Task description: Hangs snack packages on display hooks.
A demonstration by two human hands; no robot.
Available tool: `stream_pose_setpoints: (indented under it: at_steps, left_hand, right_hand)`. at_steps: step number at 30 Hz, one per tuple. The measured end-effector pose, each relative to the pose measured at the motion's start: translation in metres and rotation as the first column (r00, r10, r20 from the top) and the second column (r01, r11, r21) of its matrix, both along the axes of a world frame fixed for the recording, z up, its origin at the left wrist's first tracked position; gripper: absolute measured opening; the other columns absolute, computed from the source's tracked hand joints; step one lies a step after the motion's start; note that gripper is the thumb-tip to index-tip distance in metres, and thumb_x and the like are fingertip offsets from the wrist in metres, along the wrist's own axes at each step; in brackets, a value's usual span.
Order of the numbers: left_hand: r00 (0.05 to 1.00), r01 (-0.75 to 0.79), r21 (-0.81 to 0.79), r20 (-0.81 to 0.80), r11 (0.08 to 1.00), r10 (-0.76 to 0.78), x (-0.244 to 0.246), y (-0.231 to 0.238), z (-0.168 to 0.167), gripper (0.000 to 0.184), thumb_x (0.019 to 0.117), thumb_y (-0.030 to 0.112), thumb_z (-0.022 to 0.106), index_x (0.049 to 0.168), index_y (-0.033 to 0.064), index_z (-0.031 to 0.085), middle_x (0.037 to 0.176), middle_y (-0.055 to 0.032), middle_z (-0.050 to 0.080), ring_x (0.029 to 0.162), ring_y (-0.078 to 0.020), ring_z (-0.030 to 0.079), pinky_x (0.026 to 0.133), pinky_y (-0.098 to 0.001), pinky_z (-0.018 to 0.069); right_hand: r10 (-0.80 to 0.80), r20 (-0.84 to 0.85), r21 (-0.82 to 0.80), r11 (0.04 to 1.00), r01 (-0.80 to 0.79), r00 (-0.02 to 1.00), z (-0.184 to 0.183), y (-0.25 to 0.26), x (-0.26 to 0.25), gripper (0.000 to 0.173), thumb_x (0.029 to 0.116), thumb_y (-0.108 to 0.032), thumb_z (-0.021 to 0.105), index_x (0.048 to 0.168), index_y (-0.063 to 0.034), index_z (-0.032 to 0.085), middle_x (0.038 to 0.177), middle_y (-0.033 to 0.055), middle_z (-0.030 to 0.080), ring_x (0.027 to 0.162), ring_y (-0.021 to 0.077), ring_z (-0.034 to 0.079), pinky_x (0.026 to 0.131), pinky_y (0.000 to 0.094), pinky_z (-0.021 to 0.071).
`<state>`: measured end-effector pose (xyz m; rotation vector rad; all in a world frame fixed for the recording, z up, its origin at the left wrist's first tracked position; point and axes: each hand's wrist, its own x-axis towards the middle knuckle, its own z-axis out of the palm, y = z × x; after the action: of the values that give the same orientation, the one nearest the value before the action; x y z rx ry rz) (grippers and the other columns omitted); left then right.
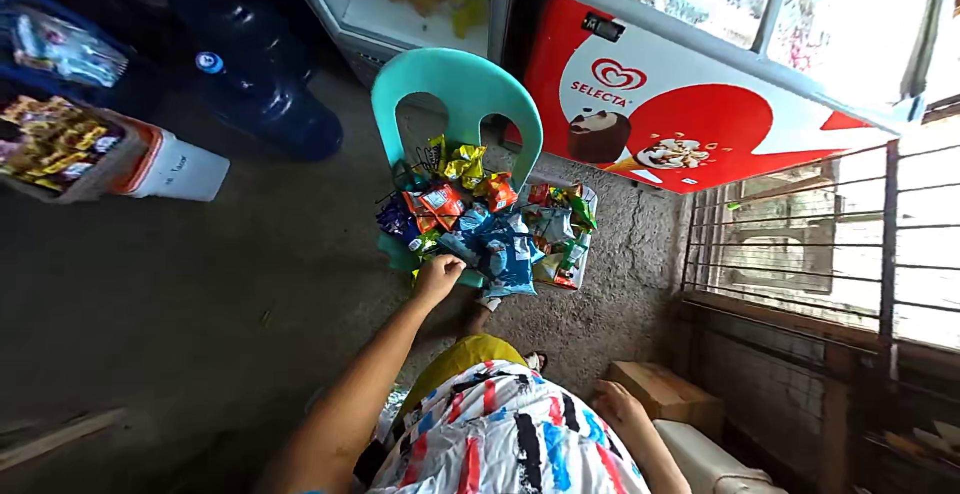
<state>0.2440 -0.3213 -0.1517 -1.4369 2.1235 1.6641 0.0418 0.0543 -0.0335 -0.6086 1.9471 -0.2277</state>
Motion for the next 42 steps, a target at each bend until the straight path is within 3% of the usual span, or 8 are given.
stream_pose_setpoints:
  at_steps: [9,15,22,26,31,35,42]
  left_hand:
    - [0.985,-0.109,0.076,0.141,0.991,0.098,0.055,0.003,-0.015,0.029,0.1049,0.016,0.054,0.118,-0.0061,0.068,0.116,-0.0226,0.069,0.106,-0.0291,0.068,0.1,-0.0448,0.0506]
    - [0.972,-0.14,0.086,0.2,0.986,0.121,0.062,-0.006,-0.016,0.03,0.1056,0.017,0.053,0.121,-0.005,0.067,0.116,-0.0221,0.069,0.104,-0.0293,0.068,0.099,-0.0457,0.0513]
    - [0.93,-0.318,-0.004,0.196,0.948,0.312,0.075,-0.038,-0.034,0.026,0.1046,0.011,0.054,0.118,-0.008,0.067,0.113,-0.0254,0.069,0.101,-0.0336,0.069,0.096,-0.0491,0.0526]
    - [0.928,-0.318,-0.001,0.204,0.948,0.312,0.054,-0.048,-0.034,0.025,0.1048,0.011,0.055,0.117,-0.0072,0.067,0.113,-0.0248,0.069,0.099,-0.0332,0.069,0.094,-0.0498,0.0526]
    - [0.977,-0.117,0.034,0.18,0.992,0.109,-0.003,-0.038,-0.04,0.027,0.1049,0.017,0.057,0.117,-0.0043,0.069,0.112,-0.0246,0.07,0.102,-0.0368,0.069,0.097,-0.0555,0.0511]
    - [0.993,0.0,0.022,0.122,1.0,-0.003,-0.055,-0.028,-0.052,0.025,0.1042,0.015,0.057,0.116,-0.0031,0.071,0.112,-0.0231,0.071,0.104,-0.0368,0.069,0.099,-0.0557,0.0507]
    - [0.988,0.122,-0.046,0.098,0.991,-0.117,-0.128,-0.031,-0.064,0.027,0.1035,0.008,0.053,0.122,-0.0025,0.069,0.128,-0.0271,0.063,0.124,-0.0402,0.059,0.109,-0.0543,0.0437]
  right_hand:
    - [0.031,-0.087,-0.035,0.999,-0.035,0.996,0.005,-0.047,-0.018,0.037,0.0998,-0.008,0.059,0.136,0.0,0.062,0.132,0.0237,0.063,0.115,0.0354,0.067,0.102,0.0487,0.0534]
    - [0.016,-0.079,0.034,0.999,-0.013,0.997,0.001,-0.031,-0.007,0.038,0.1014,-0.01,0.06,0.138,0.0013,0.06,0.133,0.0248,0.063,0.115,0.0357,0.067,0.104,0.0486,0.0526]
    - [-0.028,-0.041,0.07,0.997,0.031,0.999,-0.003,-0.006,0.012,0.038,0.1003,-0.008,0.062,0.137,0.0031,0.06,0.133,0.0275,0.062,0.114,0.0374,0.068,0.103,0.0485,0.0525]
    - [-0.051,-0.048,0.086,0.995,0.055,0.998,-0.006,0.004,0.017,0.038,0.1012,-0.011,0.061,0.137,0.0023,0.06,0.133,0.027,0.062,0.113,0.0368,0.068,0.102,0.0476,0.053]
    - [-0.084,-0.03,0.118,0.989,0.087,0.996,-0.005,0.007,0.023,0.039,0.1008,-0.01,0.06,0.138,0.0013,0.06,0.134,0.026,0.062,0.116,0.0373,0.067,0.104,0.0501,0.0519]
    - [-0.09,-0.068,0.055,0.994,0.094,0.994,-0.02,0.028,0.03,0.038,0.0993,-0.013,0.061,0.135,0.0008,0.063,0.129,0.0257,0.064,0.11,0.0365,0.069,0.099,0.0508,0.0544]
    - [-0.152,-0.016,0.184,0.971,0.152,0.988,0.005,0.013,0.036,0.039,0.1029,-0.014,0.06,0.139,0.0014,0.059,0.138,0.0258,0.06,0.117,0.036,0.067,0.105,0.0465,0.0518]
